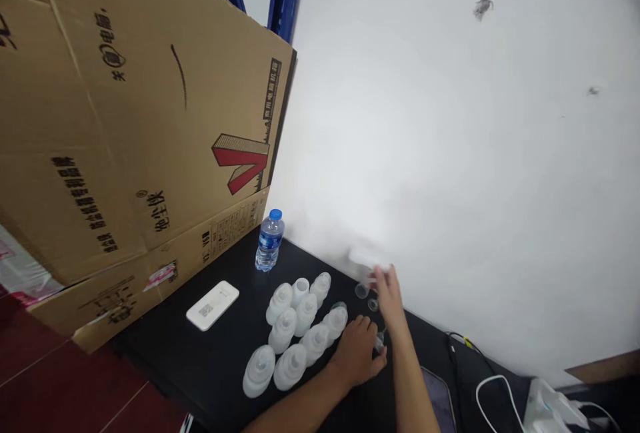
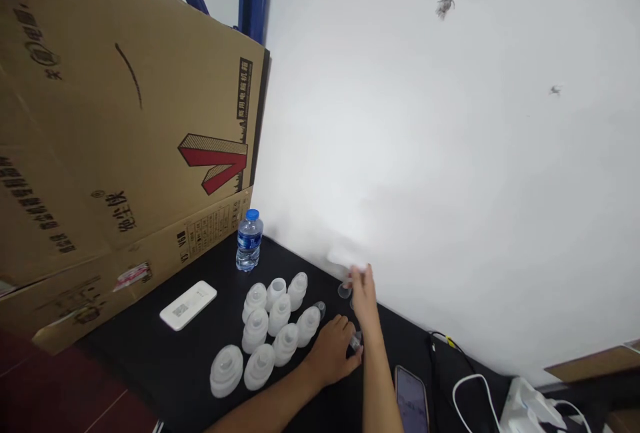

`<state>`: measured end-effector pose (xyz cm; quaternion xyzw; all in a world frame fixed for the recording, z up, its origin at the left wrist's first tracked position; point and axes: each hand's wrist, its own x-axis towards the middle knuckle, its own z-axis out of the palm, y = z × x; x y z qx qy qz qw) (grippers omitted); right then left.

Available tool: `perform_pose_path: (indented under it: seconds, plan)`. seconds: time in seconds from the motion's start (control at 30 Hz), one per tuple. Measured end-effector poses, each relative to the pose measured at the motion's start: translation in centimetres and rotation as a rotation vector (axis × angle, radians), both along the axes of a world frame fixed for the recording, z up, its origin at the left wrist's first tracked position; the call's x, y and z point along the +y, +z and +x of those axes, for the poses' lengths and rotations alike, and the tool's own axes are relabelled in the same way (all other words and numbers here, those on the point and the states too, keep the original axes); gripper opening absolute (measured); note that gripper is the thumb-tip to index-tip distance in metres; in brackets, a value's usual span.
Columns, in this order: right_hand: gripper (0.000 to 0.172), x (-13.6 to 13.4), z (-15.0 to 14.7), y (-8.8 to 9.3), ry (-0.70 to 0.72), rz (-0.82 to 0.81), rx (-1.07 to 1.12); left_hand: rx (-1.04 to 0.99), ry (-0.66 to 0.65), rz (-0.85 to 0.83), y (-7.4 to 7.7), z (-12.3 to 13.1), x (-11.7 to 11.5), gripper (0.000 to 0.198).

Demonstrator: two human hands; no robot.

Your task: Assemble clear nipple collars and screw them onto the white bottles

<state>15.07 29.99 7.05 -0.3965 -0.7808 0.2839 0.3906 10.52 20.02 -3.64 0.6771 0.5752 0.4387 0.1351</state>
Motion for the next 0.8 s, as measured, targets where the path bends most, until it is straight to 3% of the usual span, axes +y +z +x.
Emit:
perform_pose_path:
  seconds: [0.03, 0.13, 0.27, 0.4, 0.6, 0.8]
  plan:
    - [0.046, -0.5, 1.7, -0.3, -0.045, -0.03, 0.118, 0.019, 0.003, -0.007, 0.2, 0.0, -0.1, 0.017]
    - [0.039, -1.9, 6.1, -1.8, -0.107, -0.302, 0.79, -0.013, 0.006, 0.009, 0.9, -0.2, -0.5, 0.016]
    - [0.044, -3.2, 9.4, -4.0, -0.192, -0.373, 1.116, -0.285, 0.029, 0.033, 1.2, -0.6, -0.7, 0.02]
    - [0.038, -3.4, 10.3, -5.3, -0.278, -0.378, 1.178, -0.625, 0.052, -0.019, 1.2, -0.7, -0.1, 0.027]
    - [0.049, -4.5, 9.9, -5.8, -0.214, -0.539, 1.077, -1.139, -0.039, -0.152, 1.0, -0.5, 0.6, 0.049]
    - [0.053, -5.3, 9.6, -6.0, -0.076, -0.671, 0.828, -1.359, -0.061, -0.23, 0.1, -0.9, 1.2, 0.051]
